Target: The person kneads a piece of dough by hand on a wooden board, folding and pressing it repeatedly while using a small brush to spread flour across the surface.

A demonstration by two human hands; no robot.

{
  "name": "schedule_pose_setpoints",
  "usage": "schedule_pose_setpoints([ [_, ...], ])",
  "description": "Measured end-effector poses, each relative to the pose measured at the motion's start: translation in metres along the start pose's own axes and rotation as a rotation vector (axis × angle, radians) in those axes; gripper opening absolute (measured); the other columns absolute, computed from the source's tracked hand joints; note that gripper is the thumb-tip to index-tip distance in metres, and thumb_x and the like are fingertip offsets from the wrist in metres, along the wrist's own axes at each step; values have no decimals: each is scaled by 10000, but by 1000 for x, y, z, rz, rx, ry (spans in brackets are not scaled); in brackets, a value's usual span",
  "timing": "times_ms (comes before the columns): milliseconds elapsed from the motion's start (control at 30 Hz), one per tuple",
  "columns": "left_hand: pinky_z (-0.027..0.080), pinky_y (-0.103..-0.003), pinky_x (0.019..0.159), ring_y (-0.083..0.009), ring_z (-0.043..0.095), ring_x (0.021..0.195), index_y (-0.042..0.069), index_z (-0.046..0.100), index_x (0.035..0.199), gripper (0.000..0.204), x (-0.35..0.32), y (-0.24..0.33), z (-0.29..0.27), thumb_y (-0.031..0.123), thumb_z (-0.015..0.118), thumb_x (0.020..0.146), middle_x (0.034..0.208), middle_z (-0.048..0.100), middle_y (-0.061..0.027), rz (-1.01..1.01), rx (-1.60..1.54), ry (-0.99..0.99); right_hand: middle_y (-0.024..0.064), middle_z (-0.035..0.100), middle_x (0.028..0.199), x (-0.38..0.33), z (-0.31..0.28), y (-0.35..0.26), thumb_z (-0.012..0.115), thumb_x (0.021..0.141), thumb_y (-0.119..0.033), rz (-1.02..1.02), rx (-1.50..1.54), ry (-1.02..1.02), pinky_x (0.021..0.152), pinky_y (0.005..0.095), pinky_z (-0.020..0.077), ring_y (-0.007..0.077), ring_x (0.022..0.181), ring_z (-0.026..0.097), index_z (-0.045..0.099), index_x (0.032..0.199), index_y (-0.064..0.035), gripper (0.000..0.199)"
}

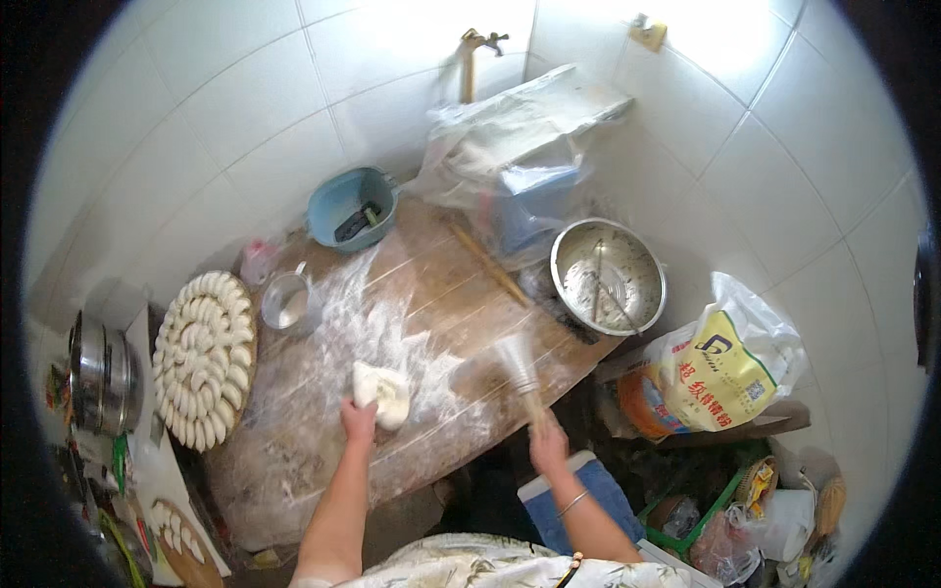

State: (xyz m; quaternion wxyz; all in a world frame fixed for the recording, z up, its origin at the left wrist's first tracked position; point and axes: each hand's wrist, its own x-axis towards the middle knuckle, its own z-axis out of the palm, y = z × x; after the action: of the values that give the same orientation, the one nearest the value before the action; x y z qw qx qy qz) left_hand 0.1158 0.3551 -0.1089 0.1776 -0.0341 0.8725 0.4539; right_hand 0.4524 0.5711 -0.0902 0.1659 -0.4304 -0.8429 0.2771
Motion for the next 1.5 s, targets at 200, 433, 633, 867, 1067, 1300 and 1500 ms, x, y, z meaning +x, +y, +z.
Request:
schedule_pose_setpoints([
  [200,493,-369,750,-224,598,862,-3,506,1100,484,-8,19,-12,82,766,701,973,609,-107,-37,-275,-209,221,622,1133,-40,18,-21,526,926,-153,366,200,-181,870,440,474,407,1010,601,489,1335,-67,419],
  [433,486,-365,857,-235,579,1007,1,487,1167,550,7,22,15,78,769,701,1115,587,-143,-23,-145,-435,280,623,1021,89,36,-62,533,912,-170,55,287,-180,816,486,473,435,935,592,523,1268,50,419],
  [633,477,-377,894,-263,577,1071,-5,517,1245,637,68,41,15,222,802,722,1144,597,-159,42,41,-526,295,624,1014,266,61,-90,562,896,-160,57,124,-257,824,476,479,449,951,598,567,1211,-4,351],
  [867,527,-318,572,-197,633,674,-19,428,1345,743,222,197,62,410,732,821,926,626,-137,-87,-445,-29,270,629,1061,361,101,-146,515,923,-215,-71,52,-394,852,478,476,439,1006,592,583,1200,-16,348],
  [1067,434,-298,351,-212,576,466,-35,449,1086,257,320,227,72,119,516,892,748,600,-160,-254,-675,-47,265,649,941,415,133,-169,505,918,-164,-78,13,-495,802,487,486,421,921,624,554,1243,-37,352],
  [1300,421,-288,403,-179,556,530,-65,481,922,116,311,312,40,40,480,872,729,585,-174,-75,-630,-106,250,650,925,439,196,-181,502,865,-121,-339,70,-496,706,480,509,409,844,643,511,1328,-127,464],
  [1500,424,-313,408,-207,569,530,-67,528,887,110,322,280,70,20,467,862,708,591,-163,-117,-633,-118,195,641,872,385,132,-210,533,851,-146,-833,-276,-938,684,454,515,350,804,649,498,1359,-239,517],
])
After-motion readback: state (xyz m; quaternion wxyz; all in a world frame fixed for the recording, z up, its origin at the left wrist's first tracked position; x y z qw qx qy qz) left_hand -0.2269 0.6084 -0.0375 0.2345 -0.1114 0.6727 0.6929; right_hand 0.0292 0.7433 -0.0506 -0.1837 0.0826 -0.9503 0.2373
